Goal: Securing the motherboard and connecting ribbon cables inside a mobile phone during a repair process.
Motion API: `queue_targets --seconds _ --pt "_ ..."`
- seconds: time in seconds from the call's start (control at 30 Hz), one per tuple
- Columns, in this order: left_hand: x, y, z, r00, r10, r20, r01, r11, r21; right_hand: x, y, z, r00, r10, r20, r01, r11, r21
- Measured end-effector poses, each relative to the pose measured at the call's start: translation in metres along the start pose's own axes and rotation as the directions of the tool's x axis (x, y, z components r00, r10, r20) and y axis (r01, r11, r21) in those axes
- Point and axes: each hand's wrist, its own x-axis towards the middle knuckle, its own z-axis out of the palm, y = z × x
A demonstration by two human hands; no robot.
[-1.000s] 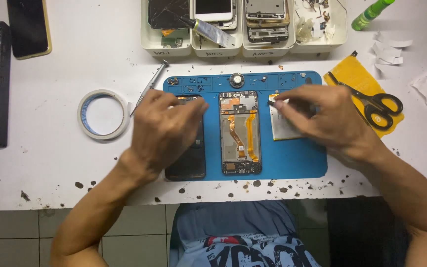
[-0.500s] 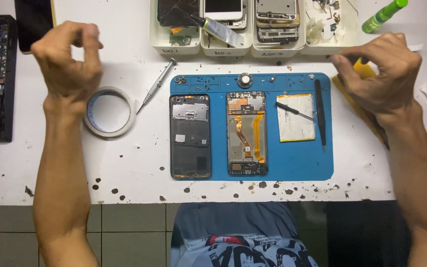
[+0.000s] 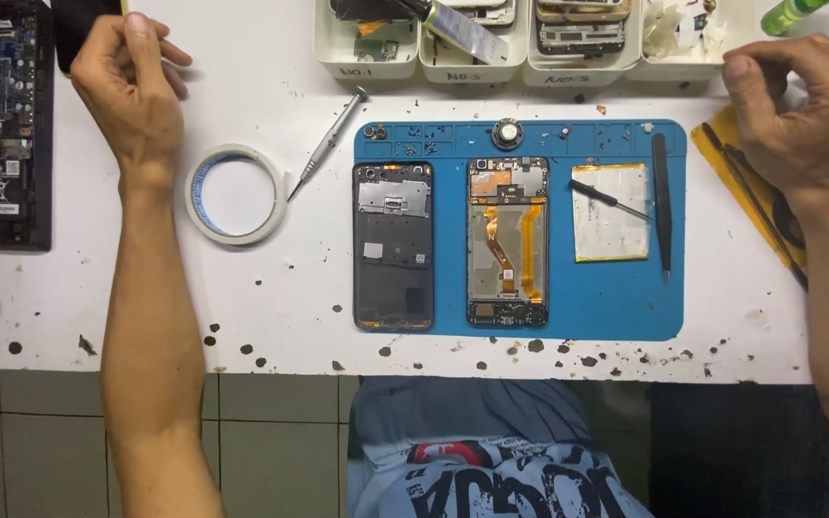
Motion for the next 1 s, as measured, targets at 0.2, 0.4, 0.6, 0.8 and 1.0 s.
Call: queue_targets --seconds 0.2,0.4,0.6,0.8,1.0 --pt "0.001 -0.004 -0.003 0.998 0.059 0.023 -0.055 0.989 -0.137 0.001 0.0 -0.001 0.999 0.002 -0.04 -0.001 1.0 0.03" --pt "0.003 0.007 -0.001 0.989 -0.068 0.132 0.076 0.996 -0.055 0.015 -0.013 -0.006 0.997 -0.034 -0.069 0.032 0.999 -0.02" --pt "0.018 -0.023 0.008 0.976 -0.071 0.205 -0.013 0.926 0.378 0.028 -0.037 -0.013 0.995 -0.065 -0.075 0.063 0.998 -0.027" --pt "0.016 -0.013 0.012 0.966 -0.01 0.257 -0.128 0.849 0.514 0.042 -0.066 -0.02 0.984 -0.169 -0.051 0.169 0.985 0.012" --pt "0.014 -0.014 0.012 0.966 0.022 0.257 -0.152 0.855 0.496 0.062 -0.115 -0.038 0.979 -0.174 0.105 0.16 0.978 0.131"
